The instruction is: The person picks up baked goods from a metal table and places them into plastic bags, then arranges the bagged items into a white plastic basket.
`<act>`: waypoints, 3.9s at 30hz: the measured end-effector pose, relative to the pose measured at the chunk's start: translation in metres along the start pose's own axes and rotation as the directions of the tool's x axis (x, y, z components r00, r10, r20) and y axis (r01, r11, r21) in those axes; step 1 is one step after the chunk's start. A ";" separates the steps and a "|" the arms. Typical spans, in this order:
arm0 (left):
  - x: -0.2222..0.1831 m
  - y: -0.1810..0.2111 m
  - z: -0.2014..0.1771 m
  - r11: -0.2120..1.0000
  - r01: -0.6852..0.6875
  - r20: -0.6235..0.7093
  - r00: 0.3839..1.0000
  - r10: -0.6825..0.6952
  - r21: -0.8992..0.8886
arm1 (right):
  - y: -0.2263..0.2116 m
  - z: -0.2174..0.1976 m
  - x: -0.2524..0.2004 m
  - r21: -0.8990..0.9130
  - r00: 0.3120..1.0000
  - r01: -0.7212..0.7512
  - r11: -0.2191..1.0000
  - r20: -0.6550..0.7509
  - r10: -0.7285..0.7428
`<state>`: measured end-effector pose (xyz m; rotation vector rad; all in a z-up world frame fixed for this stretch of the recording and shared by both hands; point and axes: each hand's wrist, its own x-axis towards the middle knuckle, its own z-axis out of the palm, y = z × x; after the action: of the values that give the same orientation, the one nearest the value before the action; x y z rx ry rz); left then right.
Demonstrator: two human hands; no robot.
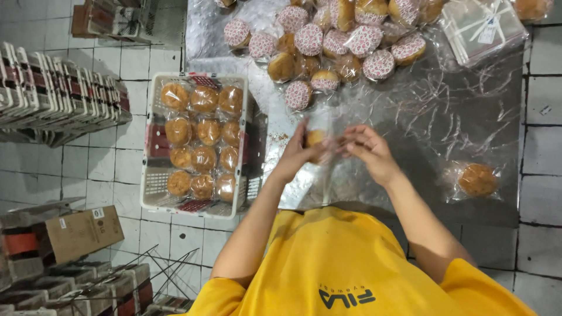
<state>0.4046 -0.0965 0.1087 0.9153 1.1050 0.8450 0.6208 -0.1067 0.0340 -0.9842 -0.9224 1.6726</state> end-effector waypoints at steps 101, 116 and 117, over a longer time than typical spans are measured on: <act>0.003 -0.034 -0.367 0.022 0.037 -0.039 0.993 0.113 0.999 | 0.130 0.337 0.227 -0.930 0.996 -0.064 0.361 -0.036 0.085; 0.000 -0.032 -0.142 0.763 -0.045 -0.031 0.996 0.085 0.645 | 0.113 -0.120 0.125 -0.804 0.870 -0.416 0.425 -0.488 -0.072; 0.006 -0.044 -0.124 0.933 0.052 0.027 0.997 -0.066 0.356 | 0.125 -0.117 0.121 -0.637 0.845 -0.334 0.695 -0.529 -0.078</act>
<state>0.2909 -0.0862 0.0426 1.1864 1.2694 0.5825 0.6570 -0.0084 -0.1477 -1.9709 -1.1525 1.0115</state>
